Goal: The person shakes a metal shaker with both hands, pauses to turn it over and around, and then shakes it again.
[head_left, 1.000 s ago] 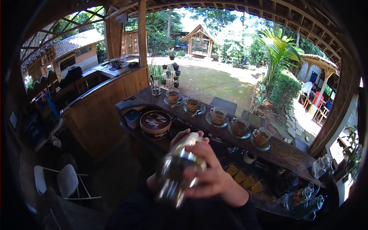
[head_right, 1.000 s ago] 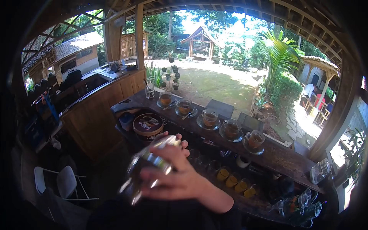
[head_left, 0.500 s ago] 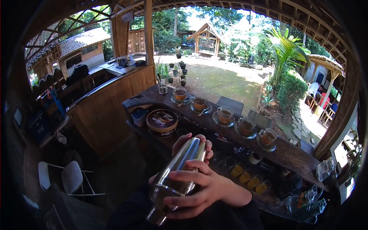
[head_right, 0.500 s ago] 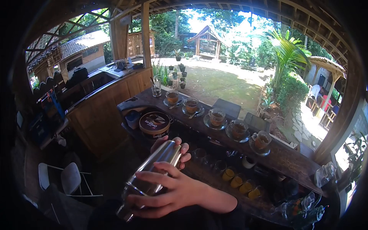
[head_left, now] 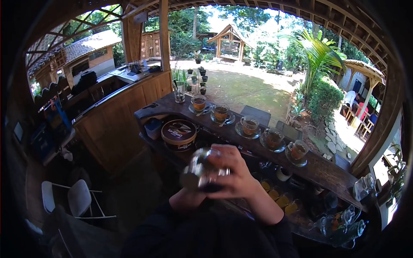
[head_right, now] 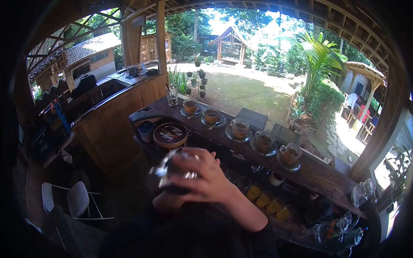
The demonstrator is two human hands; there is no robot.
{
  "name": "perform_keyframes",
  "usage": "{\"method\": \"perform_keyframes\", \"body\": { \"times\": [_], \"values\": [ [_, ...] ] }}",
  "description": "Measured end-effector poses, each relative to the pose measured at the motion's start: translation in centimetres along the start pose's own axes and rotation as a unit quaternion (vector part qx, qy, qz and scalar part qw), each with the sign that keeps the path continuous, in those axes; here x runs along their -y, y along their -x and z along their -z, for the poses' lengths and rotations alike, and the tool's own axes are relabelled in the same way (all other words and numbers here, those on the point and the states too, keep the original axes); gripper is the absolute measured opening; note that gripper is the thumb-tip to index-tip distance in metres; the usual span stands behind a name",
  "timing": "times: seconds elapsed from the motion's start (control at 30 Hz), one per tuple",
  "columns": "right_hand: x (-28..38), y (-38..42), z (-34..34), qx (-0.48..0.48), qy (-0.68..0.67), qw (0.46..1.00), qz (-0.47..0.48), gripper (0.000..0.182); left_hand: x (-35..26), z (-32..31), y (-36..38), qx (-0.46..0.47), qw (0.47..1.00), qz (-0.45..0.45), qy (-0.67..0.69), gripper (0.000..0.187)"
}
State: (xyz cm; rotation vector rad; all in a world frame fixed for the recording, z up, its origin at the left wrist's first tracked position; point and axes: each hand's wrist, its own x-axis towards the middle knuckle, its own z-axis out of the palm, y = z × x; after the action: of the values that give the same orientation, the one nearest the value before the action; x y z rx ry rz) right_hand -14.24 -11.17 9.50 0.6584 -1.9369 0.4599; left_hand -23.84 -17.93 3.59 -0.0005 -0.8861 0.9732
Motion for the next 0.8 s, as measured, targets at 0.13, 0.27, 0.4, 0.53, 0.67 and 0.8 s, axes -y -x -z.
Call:
{"method": "perform_keyframes", "body": {
  "times": [0.13,0.27,0.4,0.53,0.67,0.8],
  "values": [
    [1.6,0.8,1.3,-0.035,-0.013,0.999,0.025,0.057,-1.6,-0.4,-1.7,-0.148,0.940,-0.012,-0.306,0.037],
    [4.2,0.2,2.9,-0.022,0.072,0.973,0.219,0.071,-0.4,0.6,-3.4,-0.119,0.854,-0.032,-0.505,0.038],
    [2.1,4.6,7.6,0.124,0.019,0.989,-0.084,0.079,-2.0,3.1,-4.3,-0.356,0.816,-0.098,-0.446,0.035],
    [4.6,6.8,9.9,-0.054,-0.020,0.973,-0.224,0.091,-1.3,5.6,-6.8,-0.294,0.870,0.012,-0.395,0.044],
    [12.3,5.4,12.6,-0.010,0.138,0.990,-0.026,0.067,3.3,6.8,-10.3,-0.055,0.888,0.171,-0.423,0.058],
    [13.3,7.1,12.7,-0.253,0.061,0.964,-0.047,0.069,5.0,9.8,-13.2,-0.146,0.822,0.220,-0.505,0.056]
  ]
}}
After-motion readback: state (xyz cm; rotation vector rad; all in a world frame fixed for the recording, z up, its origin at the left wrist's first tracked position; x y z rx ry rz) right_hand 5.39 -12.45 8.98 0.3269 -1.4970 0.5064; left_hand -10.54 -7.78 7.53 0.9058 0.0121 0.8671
